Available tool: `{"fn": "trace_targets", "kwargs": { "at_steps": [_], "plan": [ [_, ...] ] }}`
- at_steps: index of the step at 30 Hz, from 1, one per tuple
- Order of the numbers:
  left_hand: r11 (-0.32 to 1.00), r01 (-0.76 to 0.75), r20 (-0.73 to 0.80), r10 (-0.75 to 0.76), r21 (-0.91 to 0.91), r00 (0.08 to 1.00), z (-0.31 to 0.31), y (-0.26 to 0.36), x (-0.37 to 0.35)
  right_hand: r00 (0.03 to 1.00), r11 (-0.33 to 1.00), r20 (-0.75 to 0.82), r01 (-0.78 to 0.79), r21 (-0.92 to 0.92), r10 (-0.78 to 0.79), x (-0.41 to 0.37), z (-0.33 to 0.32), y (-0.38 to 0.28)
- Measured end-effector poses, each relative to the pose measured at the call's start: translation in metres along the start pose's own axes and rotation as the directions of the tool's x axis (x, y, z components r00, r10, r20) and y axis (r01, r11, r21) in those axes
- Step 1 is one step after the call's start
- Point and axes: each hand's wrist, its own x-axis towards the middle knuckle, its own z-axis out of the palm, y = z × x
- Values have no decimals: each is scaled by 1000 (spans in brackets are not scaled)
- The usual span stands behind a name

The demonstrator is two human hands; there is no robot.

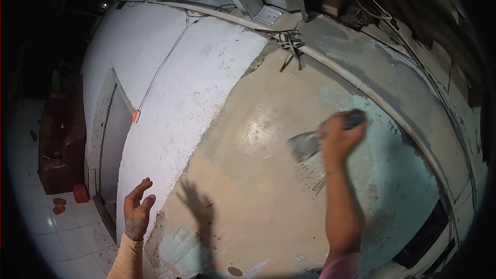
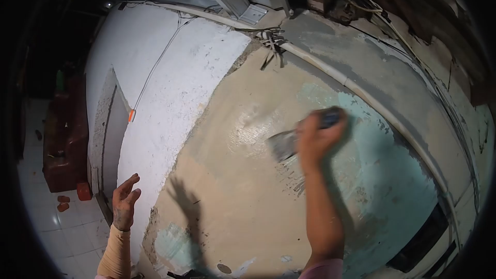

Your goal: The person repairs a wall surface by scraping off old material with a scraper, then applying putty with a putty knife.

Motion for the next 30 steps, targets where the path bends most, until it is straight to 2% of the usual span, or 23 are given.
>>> {"fn": "trace_targets", "kwargs": {
  "at_steps": [1,2,3,4,5,6,7,9,11,12,13,14,16,19,20,21,23,24,27,28,30],
  "plan": [
    [1000,17,4,-17,-8,1000,4,1,1,997,1000,71,-8,-27,10,-13,4,3],
    [999,-11,43,10,34,999,6,-1,3,1000,1000,23,-13,-25,14,-7,6,-2],
    [996,-36,74,30,76,997,6,-3,2,996,980,-50,63,-187,-73,10,-1,-16],
    [989,-45,109,30,139,994,5,-3,3,994,995,-86,61,-73,-67,28,-12,-14],
    [994,-42,105,31,99,994,5,-3,2,991,998,-127,55,35,-51,36,-15,-16],
    [998,-37,111,31,57,993,9,-4,1,997,997,-35,62,-42,-64,26,-11,-14],
    [999,-41,119,40,3,992,18,-7,0,995,987,-66,69,-143,-79,4,-1,-10],
    [999,-43,229,40,7,973,33,-17,0,988,989,113,115,-89,-105,-13,12,-10],
    [960,-190,385,100,204,917,47,-11,-2,999,999,-23,42,-19,-43,14,-1,-16],
    [946,-244,425,135,213,895,54,-8,-2,992,998,-110,60,5,-59,28,-14,-13],
    [931,-290,472,159,221,867,62,-6,-1,994,999,-105,5,36,-1,28,-25,-1],
    [934,-296,492,166,198,854,72,-7,0,995,982,-12,95,-161,-98,9,-25,16],
    [936,-317,554,185,152,812,95,-7,6,990,997,130,-44,-61,51,-33,16,-13],
    [890,-430,626,251,151,739,121,8,12,996,1000,-88,1,-8,-1,10,-13,-8],
    [869,-475,655,282,134,701,128,6,16,986,998,-163,-33,57,42,17,-22,-8],
    [837,-528,655,319,145,685,138,7,19,993,995,-103,57,-85,-66,6,-21,1],
    [759,-633,665,396,152,634,162,12,25,965,899,57,259,-353,-255,-39,-13,20],
    [718,-684,680,435,133,590,173,7,32,987,994,123,-94,-53,100,-65,8,-1],
    [617,-777,639,551,120,536,199,4,43,986,982,13,-167,93,166,-53,0,-8],
    [578,-807,617,595,116,515,207,8,44,991,982,17,-136,134,135,-47,-12,-7],
    [505,-850,579,652,150,489,227,24,42,995,993,-71,-64,95,71,-61,-11,-13]
  ]
}}
